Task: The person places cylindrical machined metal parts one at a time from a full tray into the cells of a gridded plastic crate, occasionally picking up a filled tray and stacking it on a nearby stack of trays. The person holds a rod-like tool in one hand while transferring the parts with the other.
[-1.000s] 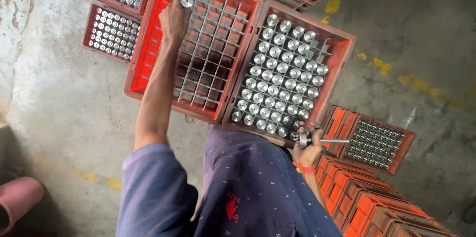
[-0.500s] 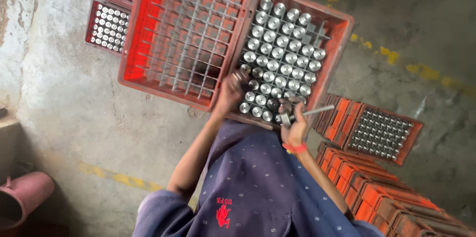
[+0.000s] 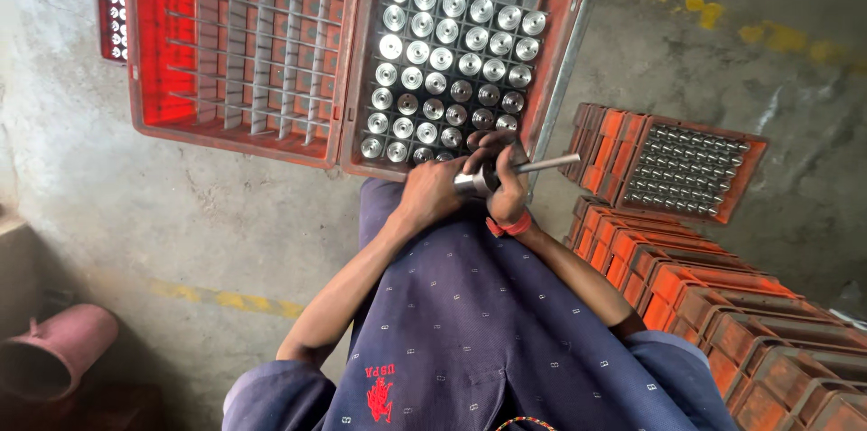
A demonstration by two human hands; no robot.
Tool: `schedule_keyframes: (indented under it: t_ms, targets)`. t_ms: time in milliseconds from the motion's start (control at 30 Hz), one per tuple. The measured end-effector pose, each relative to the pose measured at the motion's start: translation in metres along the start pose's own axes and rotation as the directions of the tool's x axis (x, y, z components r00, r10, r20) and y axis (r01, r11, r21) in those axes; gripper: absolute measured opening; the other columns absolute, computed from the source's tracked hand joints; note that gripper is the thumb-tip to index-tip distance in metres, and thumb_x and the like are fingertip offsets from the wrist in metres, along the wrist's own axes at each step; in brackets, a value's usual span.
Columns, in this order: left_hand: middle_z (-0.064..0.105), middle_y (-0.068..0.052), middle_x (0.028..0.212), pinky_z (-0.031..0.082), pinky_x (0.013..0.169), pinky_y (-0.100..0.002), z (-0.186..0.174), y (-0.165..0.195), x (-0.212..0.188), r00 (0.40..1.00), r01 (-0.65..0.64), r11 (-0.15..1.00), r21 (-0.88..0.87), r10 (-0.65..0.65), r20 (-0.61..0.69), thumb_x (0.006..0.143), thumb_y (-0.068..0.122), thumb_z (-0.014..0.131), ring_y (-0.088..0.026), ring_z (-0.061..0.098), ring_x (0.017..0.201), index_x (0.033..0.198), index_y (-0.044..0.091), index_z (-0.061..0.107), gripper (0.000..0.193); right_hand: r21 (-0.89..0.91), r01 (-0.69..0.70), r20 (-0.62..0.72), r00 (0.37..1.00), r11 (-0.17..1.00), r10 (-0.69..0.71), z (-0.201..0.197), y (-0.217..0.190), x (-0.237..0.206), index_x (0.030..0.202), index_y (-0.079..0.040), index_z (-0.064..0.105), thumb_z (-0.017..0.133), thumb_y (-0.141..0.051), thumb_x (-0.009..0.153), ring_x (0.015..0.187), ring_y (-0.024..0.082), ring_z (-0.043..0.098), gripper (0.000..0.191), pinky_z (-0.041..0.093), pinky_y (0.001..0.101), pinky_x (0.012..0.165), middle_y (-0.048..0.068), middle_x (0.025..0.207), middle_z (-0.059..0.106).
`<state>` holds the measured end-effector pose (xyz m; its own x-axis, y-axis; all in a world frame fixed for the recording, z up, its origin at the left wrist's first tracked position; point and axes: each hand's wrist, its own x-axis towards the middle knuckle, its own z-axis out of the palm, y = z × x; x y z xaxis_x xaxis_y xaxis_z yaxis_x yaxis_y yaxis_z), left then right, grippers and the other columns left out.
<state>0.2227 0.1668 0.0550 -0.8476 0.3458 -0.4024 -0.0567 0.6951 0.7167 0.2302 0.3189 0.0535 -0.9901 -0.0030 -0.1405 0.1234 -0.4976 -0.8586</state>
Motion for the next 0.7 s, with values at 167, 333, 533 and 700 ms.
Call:
schedule_keyframes:
  t_ms: [167,333,533,700]
  targets:
    - [0.075,-0.020,0.088,0.057,0.074,-0.051,0.017,-0.010,0.015,0.996,-0.086,0.994,-0.073,0.087,0.008,0.075,0.039,0.084,-0.041,0.072,0.083,0.114,0.013,0.070,0.048,0.131,-0.073,-0.185,0.978,0.989,0.097,-0.040,0.016,0.007,0.118,-0.002,0.054,0.045,-0.037,0.113,0.082,0.018,0.065,0.036,0.053,0.0311,0.082,0.018,0.109,0.065]
    - [0.070,-0.015,0.070,0.058,0.064,-0.048,-0.008,-0.033,0.080,0.987,-0.101,0.992,0.078,0.110,-0.121,0.080,0.030,0.078,-0.038,0.071,0.065,0.146,0.012,0.053,0.073,0.322,0.192,-0.465,0.885,0.927,-0.021,-0.106,0.010,0.033,0.119,-0.004,0.057,0.055,-0.034,0.112,0.085,0.020,0.066,0.030,0.054,0.0309,0.079,0.018,0.107,0.068]
    - [0.065,-0.020,0.119,0.055,0.066,-0.051,-0.048,-0.022,0.198,0.907,-0.252,0.940,0.228,0.312,-0.284,0.098,0.035,0.070,-0.041,0.070,0.079,0.147,0.006,0.049,0.060,0.331,0.230,-0.597,0.802,0.915,0.014,-0.136,0.002,0.037,0.119,-0.002,0.058,0.052,-0.034,0.109,0.086,0.020,0.068,0.034,0.057,0.0284,0.080,0.020,0.105,0.070]
    - [0.062,-0.022,0.130,0.061,0.073,-0.042,-0.059,0.013,0.238,0.726,-0.483,0.806,0.342,0.587,-0.359,0.102,0.026,0.067,-0.040,0.072,0.098,0.137,0.011,0.058,0.040,0.187,0.195,-0.532,0.844,0.963,-0.068,-0.118,0.017,0.028,0.119,0.001,0.059,0.051,-0.032,0.111,0.084,0.021,0.068,0.035,0.056,0.0295,0.078,0.021,0.103,0.071]
